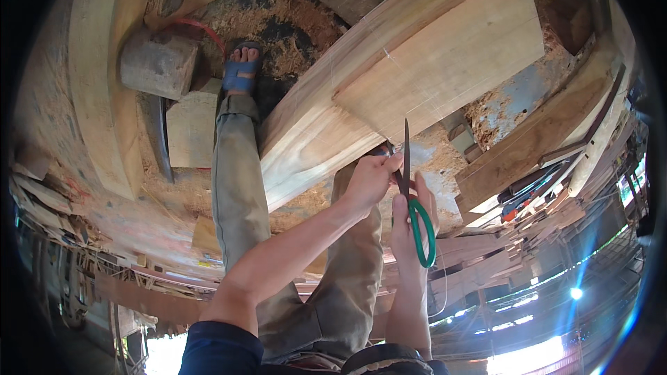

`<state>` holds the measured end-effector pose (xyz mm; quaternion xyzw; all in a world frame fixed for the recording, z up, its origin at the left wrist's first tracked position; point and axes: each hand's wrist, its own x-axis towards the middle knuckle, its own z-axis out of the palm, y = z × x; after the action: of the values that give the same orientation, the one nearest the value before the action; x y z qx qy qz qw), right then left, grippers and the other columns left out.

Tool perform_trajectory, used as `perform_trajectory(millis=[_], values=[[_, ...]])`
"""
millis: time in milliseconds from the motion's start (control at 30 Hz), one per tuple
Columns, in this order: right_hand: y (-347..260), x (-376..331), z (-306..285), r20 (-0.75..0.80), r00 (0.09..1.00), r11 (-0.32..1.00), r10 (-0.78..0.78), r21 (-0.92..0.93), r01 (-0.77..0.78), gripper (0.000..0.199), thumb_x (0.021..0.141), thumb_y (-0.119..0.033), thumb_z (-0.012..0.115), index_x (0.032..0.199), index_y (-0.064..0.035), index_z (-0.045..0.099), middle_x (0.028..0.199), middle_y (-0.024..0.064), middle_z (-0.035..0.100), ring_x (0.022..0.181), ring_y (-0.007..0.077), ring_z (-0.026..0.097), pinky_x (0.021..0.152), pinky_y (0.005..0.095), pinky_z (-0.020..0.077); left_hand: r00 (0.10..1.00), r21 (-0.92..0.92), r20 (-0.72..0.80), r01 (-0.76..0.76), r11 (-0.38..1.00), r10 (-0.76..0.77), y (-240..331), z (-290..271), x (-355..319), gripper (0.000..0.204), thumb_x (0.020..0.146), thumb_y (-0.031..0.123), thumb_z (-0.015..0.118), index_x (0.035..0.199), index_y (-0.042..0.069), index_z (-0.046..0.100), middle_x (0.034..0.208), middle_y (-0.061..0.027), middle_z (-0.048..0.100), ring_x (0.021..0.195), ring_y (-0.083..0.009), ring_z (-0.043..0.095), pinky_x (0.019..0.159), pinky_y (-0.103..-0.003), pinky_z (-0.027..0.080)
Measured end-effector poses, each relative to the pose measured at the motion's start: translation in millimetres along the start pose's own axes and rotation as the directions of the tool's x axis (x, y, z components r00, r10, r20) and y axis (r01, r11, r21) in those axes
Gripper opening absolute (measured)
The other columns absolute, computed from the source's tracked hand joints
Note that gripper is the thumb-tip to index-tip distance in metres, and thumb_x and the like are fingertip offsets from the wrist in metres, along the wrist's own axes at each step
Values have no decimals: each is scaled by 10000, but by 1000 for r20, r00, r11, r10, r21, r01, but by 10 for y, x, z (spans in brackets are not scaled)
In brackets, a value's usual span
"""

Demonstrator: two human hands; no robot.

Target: The person marks a wooden plank with a white marker and a straightedge, then uses green-handled shears to cut along the marked line. The person sits on the floor to continue cutting and later stands to resume marking.

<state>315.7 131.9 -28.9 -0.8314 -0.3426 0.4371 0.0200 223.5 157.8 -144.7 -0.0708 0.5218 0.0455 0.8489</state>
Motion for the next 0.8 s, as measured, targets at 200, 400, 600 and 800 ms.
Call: perform_trajectory(millis=[200,400,600,800], values=[[-190,291,140,-21,999,998,44,-46,-45,231,1060,-119,563,1225,25,636,945,191,691,786,321,701,700,446,545,998,49,-44,53,997,-51,12,15,46,541,1069,469,565,812,4,672,733,-38,627,677,-130,566,663,-327,468],[-314,406,43,86,965,963,247,86,-254,304,1107,-243,506,1225,2,643,781,106,674,646,199,676,601,353,548,999,168,-8,43,985,-42,110,40,18,610,1072,567,490,894,4,638,742,-54,606,671,-144,570,612,-315,459],[-461,523,6,99,919,904,382,167,-393,358,1114,-317,507,1285,-27,632,805,67,690,622,126,651,568,285,521,976,48,199,84,995,-92,262,49,-80,517,1123,522,414,1018,88,673,797,22,601,640,-80,517,553,-254,416],[-440,559,11,69,926,915,371,143,-377,350,1095,-300,533,1179,10,673,824,134,715,692,183,711,577,331,570,956,-85,226,212,974,-188,372,114,-110,471,1113,536,443,1077,111,642,805,49,609,623,-41,517,533,-231,388]])
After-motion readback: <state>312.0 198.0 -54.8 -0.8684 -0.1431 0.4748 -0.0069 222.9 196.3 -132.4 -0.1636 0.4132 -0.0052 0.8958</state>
